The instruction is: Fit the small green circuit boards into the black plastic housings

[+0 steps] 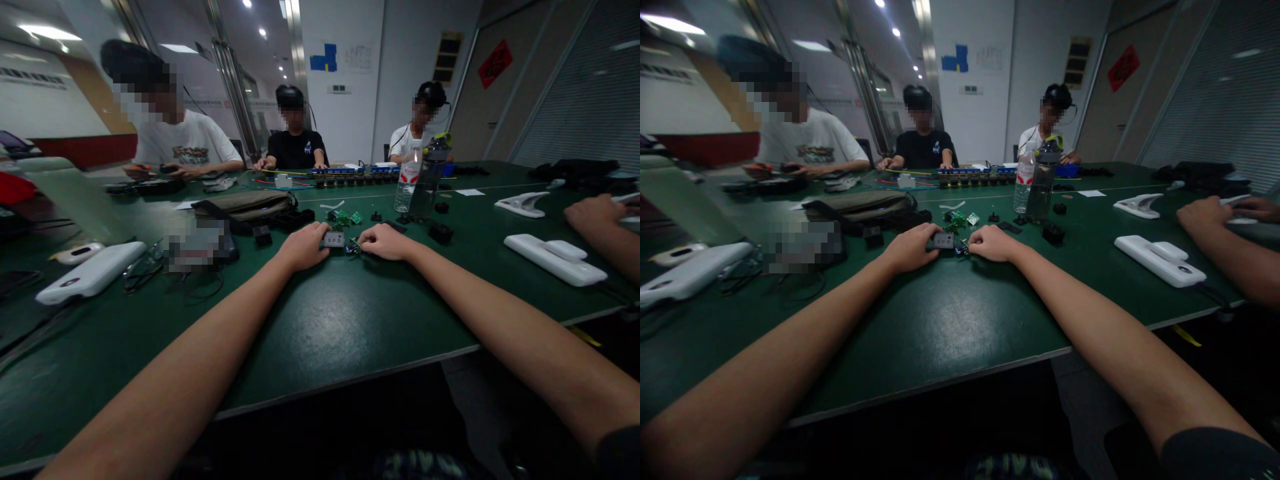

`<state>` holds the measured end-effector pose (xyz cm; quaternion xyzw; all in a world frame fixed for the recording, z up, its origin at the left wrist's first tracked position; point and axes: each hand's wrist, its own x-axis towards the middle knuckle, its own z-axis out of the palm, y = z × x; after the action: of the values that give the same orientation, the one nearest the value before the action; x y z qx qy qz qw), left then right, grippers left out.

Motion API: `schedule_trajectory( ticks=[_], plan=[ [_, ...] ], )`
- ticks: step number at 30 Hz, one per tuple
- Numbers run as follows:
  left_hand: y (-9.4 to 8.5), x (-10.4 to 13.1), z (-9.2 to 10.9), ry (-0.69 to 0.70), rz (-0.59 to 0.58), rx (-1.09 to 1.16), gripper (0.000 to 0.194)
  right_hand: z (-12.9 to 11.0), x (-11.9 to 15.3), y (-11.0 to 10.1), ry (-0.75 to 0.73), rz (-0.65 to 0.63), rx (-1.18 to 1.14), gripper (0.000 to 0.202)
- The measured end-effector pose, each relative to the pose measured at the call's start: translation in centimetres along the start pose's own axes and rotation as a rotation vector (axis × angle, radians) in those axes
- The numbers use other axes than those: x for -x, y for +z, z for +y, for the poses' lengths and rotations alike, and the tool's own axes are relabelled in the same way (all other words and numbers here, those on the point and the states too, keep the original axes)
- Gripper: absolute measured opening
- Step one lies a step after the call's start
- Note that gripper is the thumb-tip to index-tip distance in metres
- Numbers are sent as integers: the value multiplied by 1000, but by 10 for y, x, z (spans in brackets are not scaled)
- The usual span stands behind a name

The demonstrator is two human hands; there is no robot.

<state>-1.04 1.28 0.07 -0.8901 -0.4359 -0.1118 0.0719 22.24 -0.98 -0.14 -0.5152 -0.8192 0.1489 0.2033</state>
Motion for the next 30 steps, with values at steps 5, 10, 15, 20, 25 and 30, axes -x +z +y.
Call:
schedule_trajectory(
  ticks=[5, 10, 15, 20, 25, 30],
  plan=[
    [-1, 0, 0, 5, 7, 7, 39, 1, 0, 0, 1, 62, -18, 19],
    [-1, 1, 0, -5, 18, 44, 35, -2, 1, 1, -15, 44, -48, 20],
    [1, 1, -1, 1, 21, 52, 35, -4, 1, 1, -2, -13, -10, 22],
    [2, 1, -1, -3, 11, 60, 36, -4, -1, 1, -6, -38, 24, 23],
    [1, 1, 0, -13, 1, 71, 37, -2, -2, 2, -16, -45, 51, 25],
    [3, 0, -2, -4, -3, 81, 38, -3, -3, 2, -28, -54, 58, 26]
  ],
)
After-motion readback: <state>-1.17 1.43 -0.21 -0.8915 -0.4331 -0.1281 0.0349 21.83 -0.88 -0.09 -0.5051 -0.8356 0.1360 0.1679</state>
